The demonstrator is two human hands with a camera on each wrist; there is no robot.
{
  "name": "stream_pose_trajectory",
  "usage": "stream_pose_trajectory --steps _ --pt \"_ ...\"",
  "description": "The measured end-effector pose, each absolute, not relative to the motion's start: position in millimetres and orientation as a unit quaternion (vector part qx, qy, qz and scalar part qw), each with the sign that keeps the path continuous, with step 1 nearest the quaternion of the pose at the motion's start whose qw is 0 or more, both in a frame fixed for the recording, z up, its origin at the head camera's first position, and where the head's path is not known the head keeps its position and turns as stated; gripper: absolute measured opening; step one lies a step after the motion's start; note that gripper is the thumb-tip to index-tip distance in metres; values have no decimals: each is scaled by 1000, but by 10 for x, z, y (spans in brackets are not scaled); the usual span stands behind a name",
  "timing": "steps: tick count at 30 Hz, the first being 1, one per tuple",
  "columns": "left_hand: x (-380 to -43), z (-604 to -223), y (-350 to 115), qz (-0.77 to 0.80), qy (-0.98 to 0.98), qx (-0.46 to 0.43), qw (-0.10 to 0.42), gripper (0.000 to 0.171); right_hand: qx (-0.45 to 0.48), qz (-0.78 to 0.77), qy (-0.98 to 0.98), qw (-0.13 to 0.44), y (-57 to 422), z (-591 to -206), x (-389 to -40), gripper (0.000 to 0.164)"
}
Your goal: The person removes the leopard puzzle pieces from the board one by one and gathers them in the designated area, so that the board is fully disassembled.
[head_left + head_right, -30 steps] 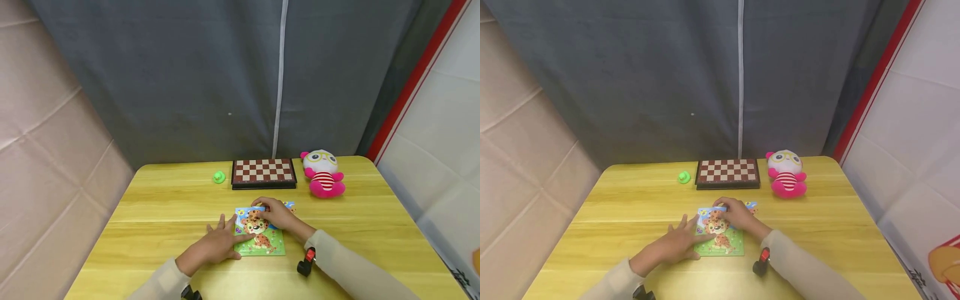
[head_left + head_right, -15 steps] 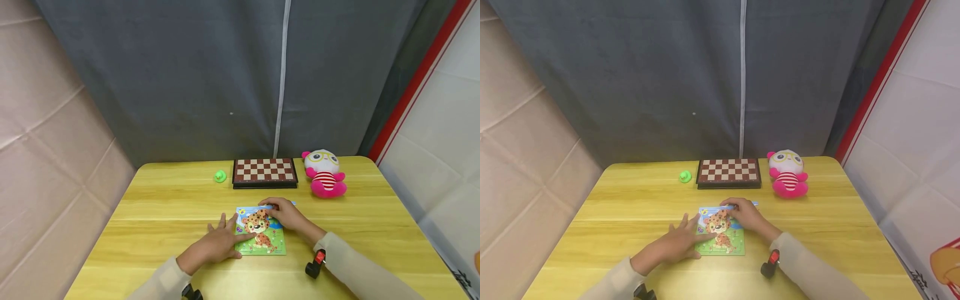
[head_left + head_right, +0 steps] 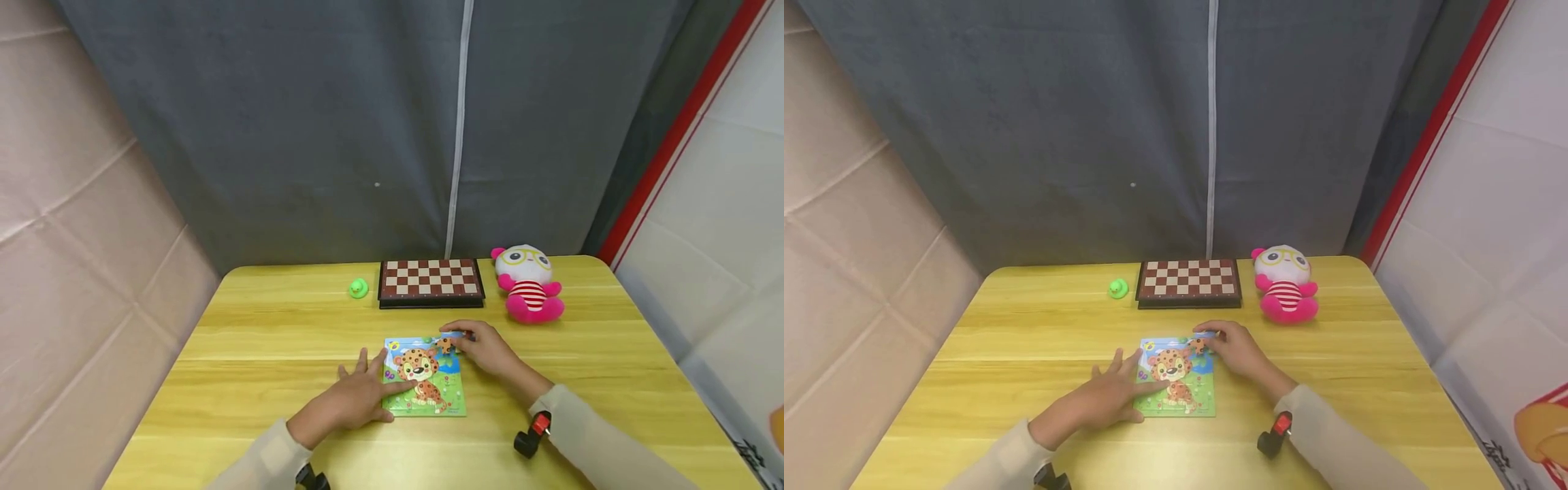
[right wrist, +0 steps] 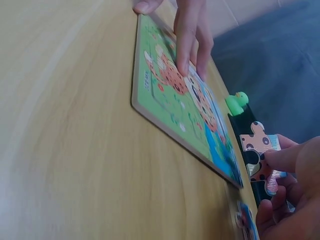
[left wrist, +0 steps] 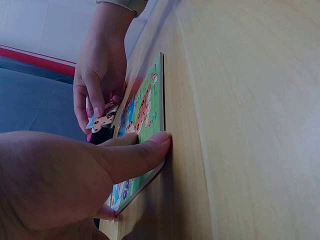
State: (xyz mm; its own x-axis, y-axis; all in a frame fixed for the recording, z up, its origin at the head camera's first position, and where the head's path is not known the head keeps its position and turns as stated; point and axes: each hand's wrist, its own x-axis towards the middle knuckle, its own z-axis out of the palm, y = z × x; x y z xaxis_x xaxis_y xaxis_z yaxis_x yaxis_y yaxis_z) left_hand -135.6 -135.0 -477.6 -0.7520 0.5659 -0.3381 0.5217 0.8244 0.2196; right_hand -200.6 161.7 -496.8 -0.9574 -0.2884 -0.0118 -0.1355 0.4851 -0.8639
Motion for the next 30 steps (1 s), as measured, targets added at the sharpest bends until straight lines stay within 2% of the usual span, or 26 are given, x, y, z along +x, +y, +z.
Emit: stream_pose_trajectory --steps 30 --pt "-1336 -4749 -1371 73 932 295 199 67 -44 -454 889 36 2360 -5063 -1914 26"
